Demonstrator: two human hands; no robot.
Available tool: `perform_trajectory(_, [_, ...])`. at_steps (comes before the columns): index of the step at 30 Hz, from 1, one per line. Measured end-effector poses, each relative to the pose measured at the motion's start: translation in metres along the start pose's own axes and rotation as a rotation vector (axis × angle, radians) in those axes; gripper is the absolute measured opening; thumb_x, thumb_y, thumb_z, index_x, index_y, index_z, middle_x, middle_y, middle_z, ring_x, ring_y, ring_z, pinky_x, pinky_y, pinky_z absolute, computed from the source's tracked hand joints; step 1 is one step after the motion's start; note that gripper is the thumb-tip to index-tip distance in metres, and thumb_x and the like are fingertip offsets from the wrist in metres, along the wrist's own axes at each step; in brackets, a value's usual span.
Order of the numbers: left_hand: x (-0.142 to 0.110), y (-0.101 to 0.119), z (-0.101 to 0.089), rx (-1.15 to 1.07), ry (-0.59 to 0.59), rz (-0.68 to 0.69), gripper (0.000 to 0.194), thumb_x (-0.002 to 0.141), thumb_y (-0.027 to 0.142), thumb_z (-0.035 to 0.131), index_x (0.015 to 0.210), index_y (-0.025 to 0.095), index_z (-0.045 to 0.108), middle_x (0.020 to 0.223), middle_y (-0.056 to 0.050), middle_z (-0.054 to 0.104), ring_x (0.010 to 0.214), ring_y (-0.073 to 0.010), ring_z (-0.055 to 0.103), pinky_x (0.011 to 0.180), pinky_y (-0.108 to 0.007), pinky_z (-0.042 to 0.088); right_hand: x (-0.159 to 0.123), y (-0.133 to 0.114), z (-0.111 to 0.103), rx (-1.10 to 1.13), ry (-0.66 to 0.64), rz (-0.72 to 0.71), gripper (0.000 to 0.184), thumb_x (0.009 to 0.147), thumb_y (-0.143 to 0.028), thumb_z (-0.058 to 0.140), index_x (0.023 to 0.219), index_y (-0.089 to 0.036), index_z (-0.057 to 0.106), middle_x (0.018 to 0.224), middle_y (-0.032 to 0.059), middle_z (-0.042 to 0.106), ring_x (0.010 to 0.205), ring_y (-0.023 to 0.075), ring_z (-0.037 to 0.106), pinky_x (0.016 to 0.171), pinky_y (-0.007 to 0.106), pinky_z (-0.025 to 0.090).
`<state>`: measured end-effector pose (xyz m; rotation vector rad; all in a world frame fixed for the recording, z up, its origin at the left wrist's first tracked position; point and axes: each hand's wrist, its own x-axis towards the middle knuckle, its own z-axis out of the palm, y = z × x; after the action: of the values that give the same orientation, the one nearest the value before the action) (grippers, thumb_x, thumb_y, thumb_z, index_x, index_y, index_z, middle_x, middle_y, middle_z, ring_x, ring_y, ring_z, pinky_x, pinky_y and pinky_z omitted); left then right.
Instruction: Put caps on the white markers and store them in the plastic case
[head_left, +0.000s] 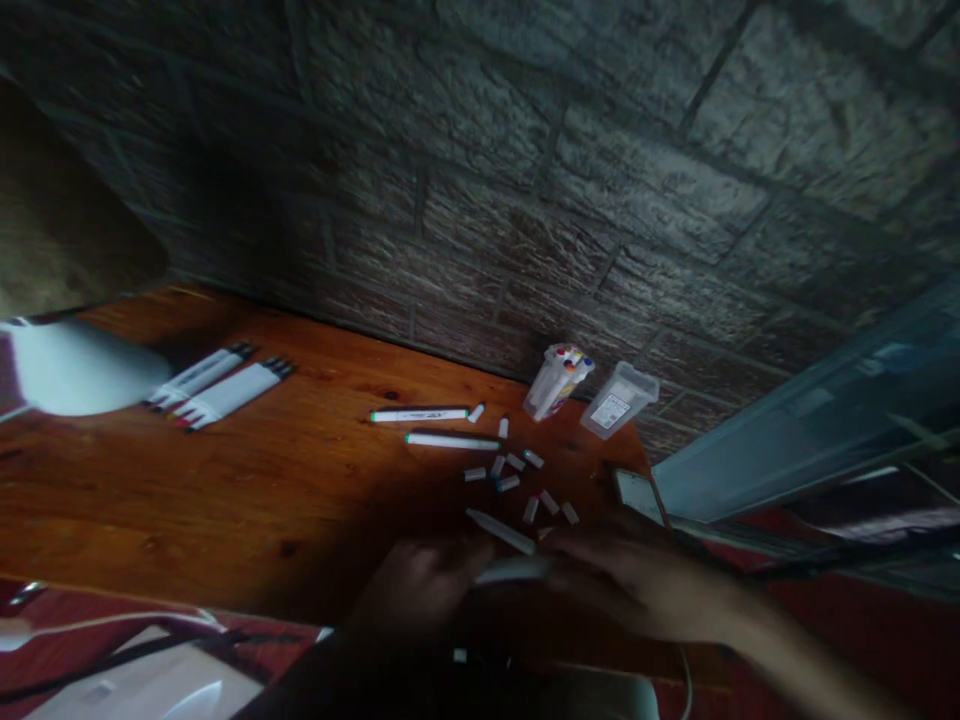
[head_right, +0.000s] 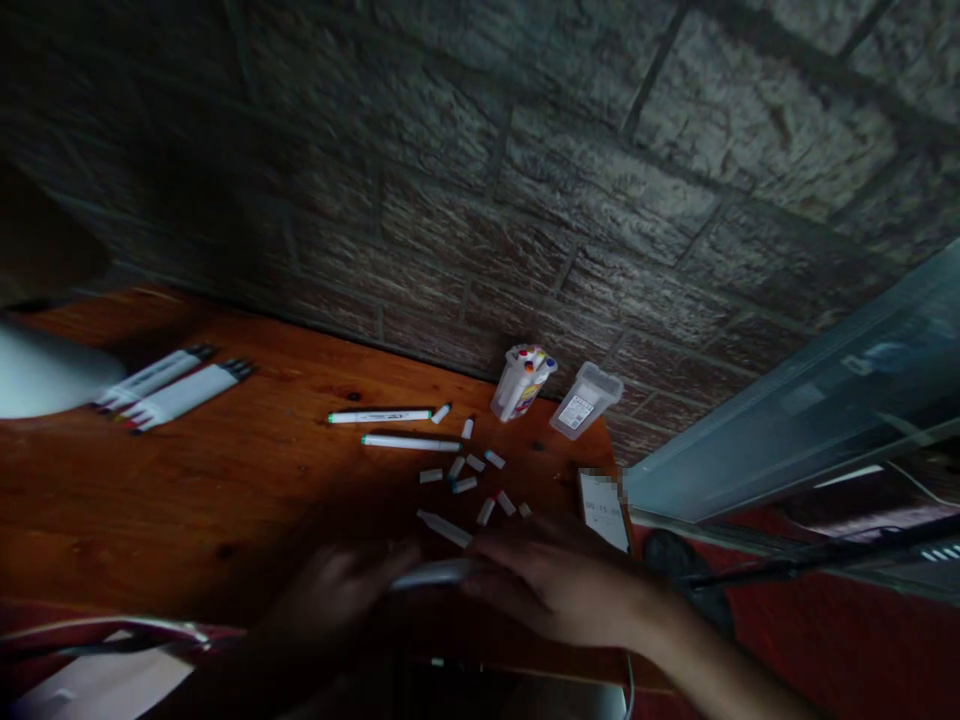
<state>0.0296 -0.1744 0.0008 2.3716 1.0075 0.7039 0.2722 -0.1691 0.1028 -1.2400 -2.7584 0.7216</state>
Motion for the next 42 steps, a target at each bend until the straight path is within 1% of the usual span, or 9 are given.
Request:
perform_trajectory(5, [0.052, 0.005, -0.028, -0.099, 0.350, -0.110, 0.042, 0.098, 0.046, 0.053, 0.132, 0.023, 0.049, 0.092, -0.002, 0.073, 0.078, -0.0190, 0.071, 0.070, -0.029, 0.055, 0.014, 0.034, -0.036, 0.074, 0.139, 0.038, 0.033, 0.103, -0.042, 0.042, 0.110, -0.022, 0.067, 0.098, 0.0047, 0.072, 0.091, 0.0180, 0.066, 0.084, 0.034, 0.051])
perform_trajectory(8, [0.085, 0.001, -0.037, -0.135, 0.522, -0.153, 0.055, 0.097, 0.043, 0.054, 0.142, 0.018, 0.036, 0.096, -0.005, 0.071, 0.084, -0.0201, 0.070, 0.073, -0.031, 0.054, 0.037, 0.070, -0.062, 0.350, 0.578, 0.114, 0.040, 0.100, -0.051, 0.042, 0.098, -0.021, 0.068, 0.096, 0.0039, 0.069, 0.087, 0.0157, 0.063, 0.081, 0.030, 0.050])
perform_trajectory(11, [0.120, -0.010, -0.044, -0.116, 0.452, -0.121, 0.053, 0.097, 0.042, 0.053, 0.140, 0.015, 0.039, 0.096, -0.006, 0.072, 0.082, -0.0205, 0.069, 0.075, -0.033, 0.052, 0.065, 0.103, -0.085, 0.527, 0.929, 0.221, 0.047, 0.087, -0.066, 0.053, 0.093, -0.021, 0.065, 0.072, -0.0015, 0.060, 0.060, 0.0126, 0.053, 0.058, 0.026, 0.045])
perform_trajectory(14, [0.149, -0.032, -0.052, -0.073, 0.388, -0.074, 0.045, 0.097, 0.042, 0.051, 0.132, 0.014, 0.048, 0.091, -0.005, 0.072, 0.076, -0.0188, 0.068, 0.072, -0.031, 0.050, 0.092, 0.126, -0.098, 0.488, 1.021, 0.220, 0.050, 0.078, -0.069, 0.060, 0.091, -0.021, 0.060, 0.069, -0.0027, 0.058, 0.059, 0.0122, 0.052, 0.057, 0.026, 0.044])
perform_trajectory(18, [0.159, -0.073, -0.061, -0.005, 0.398, -0.005, 0.031, 0.097, 0.040, 0.051, 0.115, 0.017, 0.060, 0.076, 0.000, 0.068, 0.066, -0.0153, 0.064, 0.064, -0.025, 0.046, 0.111, 0.145, -0.094, 0.354, 1.038, 0.250, 0.044, 0.075, -0.061, 0.067, 0.093, -0.021, 0.059, 0.073, 0.0009, 0.066, 0.068, 0.0166, 0.062, 0.064, 0.029, 0.049])
perform_trajectory(26, [0.103, -0.135, -0.046, 0.013, 0.474, -0.024, 0.025, 0.097, 0.035, 0.050, 0.108, 0.017, 0.064, 0.069, 0.002, 0.062, 0.058, -0.0116, 0.058, 0.059, -0.022, 0.043, 0.111, 0.156, -0.076, 0.056, 0.938, 0.383, 0.020, 0.081, -0.040, 0.066, 0.081, -0.021, 0.069, 0.074, 0.0057, 0.073, 0.070, 0.0209, 0.068, 0.070, 0.032, 0.050])
perform_trajectory(32, [0.095, -0.143, -0.039, -0.027, 0.548, -0.053, 0.026, 0.096, 0.037, 0.053, 0.110, 0.017, 0.064, 0.065, 0.004, 0.058, 0.056, -0.0105, 0.057, 0.057, -0.020, 0.042, 0.104, 0.154, -0.080, -0.005, 1.015, 0.336, 0.036, 0.085, -0.034, 0.058, 0.116, -0.015, 0.063, 0.097, 0.0104, 0.075, 0.077, 0.0197, 0.068, 0.069, 0.031, 0.052])
perform_trajectory(36, [0.095, -0.134, -0.033, -0.040, 0.460, 0.053, 0.021, 0.096, 0.035, 0.055, 0.101, 0.018, 0.066, 0.067, 0.004, 0.062, 0.055, -0.0094, 0.056, 0.056, -0.019, 0.042, 0.086, 0.132, -0.053, -0.092, 1.143, 0.315, 0.026, 0.088, -0.029, 0.055, 0.106, -0.016, 0.068, 0.099, 0.0107, 0.074, 0.076, 0.0189, 0.065, 0.069, 0.031, 0.050])
perform_trajectory(42, [0.093, -0.121, -0.015, 0.004, 0.116, 0.273, 0.020, 0.095, 0.036, 0.059, 0.090, 0.021, 0.072, 0.078, 0.000, 0.073, 0.068, -0.0130, 0.064, 0.066, -0.023, 0.044, 0.064, 0.090, 0.036, 0.035, 0.614, 0.149, 0.014, 0.087, -0.018, 0.062, 0.095, -0.019, 0.073, 0.084, 0.0039, 0.074, 0.070, 0.0157, 0.067, 0.064, 0.026, 0.051])
